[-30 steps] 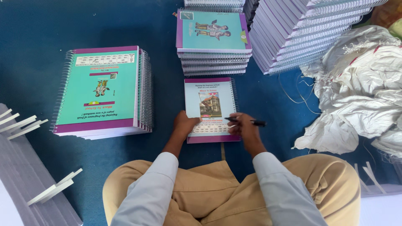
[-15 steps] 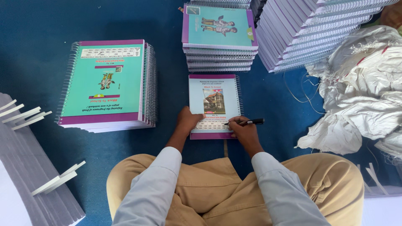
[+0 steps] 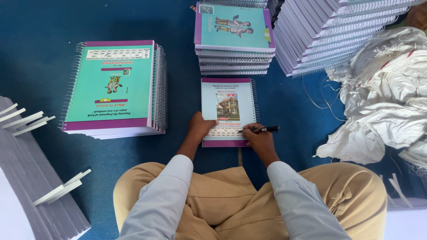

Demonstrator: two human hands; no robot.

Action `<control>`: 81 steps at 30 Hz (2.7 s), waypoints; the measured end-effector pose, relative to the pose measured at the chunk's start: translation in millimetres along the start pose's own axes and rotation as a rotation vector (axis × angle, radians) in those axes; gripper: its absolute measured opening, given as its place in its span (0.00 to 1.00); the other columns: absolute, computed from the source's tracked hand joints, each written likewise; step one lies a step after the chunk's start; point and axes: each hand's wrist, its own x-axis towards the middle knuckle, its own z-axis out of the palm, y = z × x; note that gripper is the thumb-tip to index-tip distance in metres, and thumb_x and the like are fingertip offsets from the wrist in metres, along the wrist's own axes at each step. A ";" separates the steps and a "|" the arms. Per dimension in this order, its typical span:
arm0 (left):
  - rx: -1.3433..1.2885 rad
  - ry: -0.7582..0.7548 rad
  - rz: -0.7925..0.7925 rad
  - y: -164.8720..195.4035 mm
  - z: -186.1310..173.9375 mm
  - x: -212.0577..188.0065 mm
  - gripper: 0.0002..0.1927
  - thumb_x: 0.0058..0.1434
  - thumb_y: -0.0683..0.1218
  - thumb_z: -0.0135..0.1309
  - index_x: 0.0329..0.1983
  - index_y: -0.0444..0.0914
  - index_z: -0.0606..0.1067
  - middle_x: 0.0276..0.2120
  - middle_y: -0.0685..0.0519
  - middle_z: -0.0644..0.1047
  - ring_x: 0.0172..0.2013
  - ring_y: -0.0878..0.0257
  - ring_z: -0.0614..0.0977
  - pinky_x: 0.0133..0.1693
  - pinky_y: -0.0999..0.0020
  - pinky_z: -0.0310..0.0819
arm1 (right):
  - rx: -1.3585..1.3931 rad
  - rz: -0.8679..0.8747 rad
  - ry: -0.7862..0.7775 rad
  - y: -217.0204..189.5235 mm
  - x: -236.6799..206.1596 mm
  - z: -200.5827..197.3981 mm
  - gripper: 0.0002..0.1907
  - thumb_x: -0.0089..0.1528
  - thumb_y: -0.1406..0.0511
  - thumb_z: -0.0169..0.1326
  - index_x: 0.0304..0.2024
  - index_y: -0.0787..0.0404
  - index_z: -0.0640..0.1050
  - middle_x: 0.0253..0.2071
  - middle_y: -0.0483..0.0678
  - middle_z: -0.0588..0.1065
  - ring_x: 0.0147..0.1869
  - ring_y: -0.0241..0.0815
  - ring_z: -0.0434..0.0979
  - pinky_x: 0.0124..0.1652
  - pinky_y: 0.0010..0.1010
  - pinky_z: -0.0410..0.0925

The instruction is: The person sits on the floor and repeatedly picks up spiral-bound notebooks from a stack, writes on the cover with a black marker, and places them onto a separate stack. The person handles the notebooks one at a time throughout the clip.

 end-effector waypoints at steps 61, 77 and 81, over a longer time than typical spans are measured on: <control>-0.329 -0.147 0.197 51.5 -43.3 -51.3 0.28 0.54 0.39 0.55 0.58 0.32 0.62 0.45 0.36 0.77 0.39 0.49 0.85 0.39 0.58 0.83 | 0.169 0.239 -0.108 -1.1 54.7 -19.9 0.26 0.67 0.55 0.51 0.57 0.70 0.74 0.47 0.58 0.79 0.48 0.48 0.82 0.48 0.38 0.75; -0.335 0.020 0.315 115.8 -178.5 -81.7 0.36 0.49 0.41 0.59 0.63 0.35 0.65 0.48 0.40 0.81 0.43 0.54 0.86 0.49 0.62 0.79 | 0.476 -0.060 -0.394 -139.5 27.1 11.7 0.18 0.60 0.64 0.59 0.50 0.63 0.74 0.41 0.51 0.79 0.45 0.43 0.81 0.47 0.35 0.74; -0.225 0.116 0.396 118.2 -234.6 -79.1 0.35 0.50 0.42 0.63 0.63 0.35 0.69 0.53 0.44 0.81 0.53 0.55 0.81 0.59 0.60 0.67 | 0.369 -0.179 -0.443 -186.8 25.0 38.6 0.17 0.61 0.62 0.60 0.48 0.64 0.74 0.37 0.48 0.76 0.42 0.41 0.79 0.44 0.34 0.75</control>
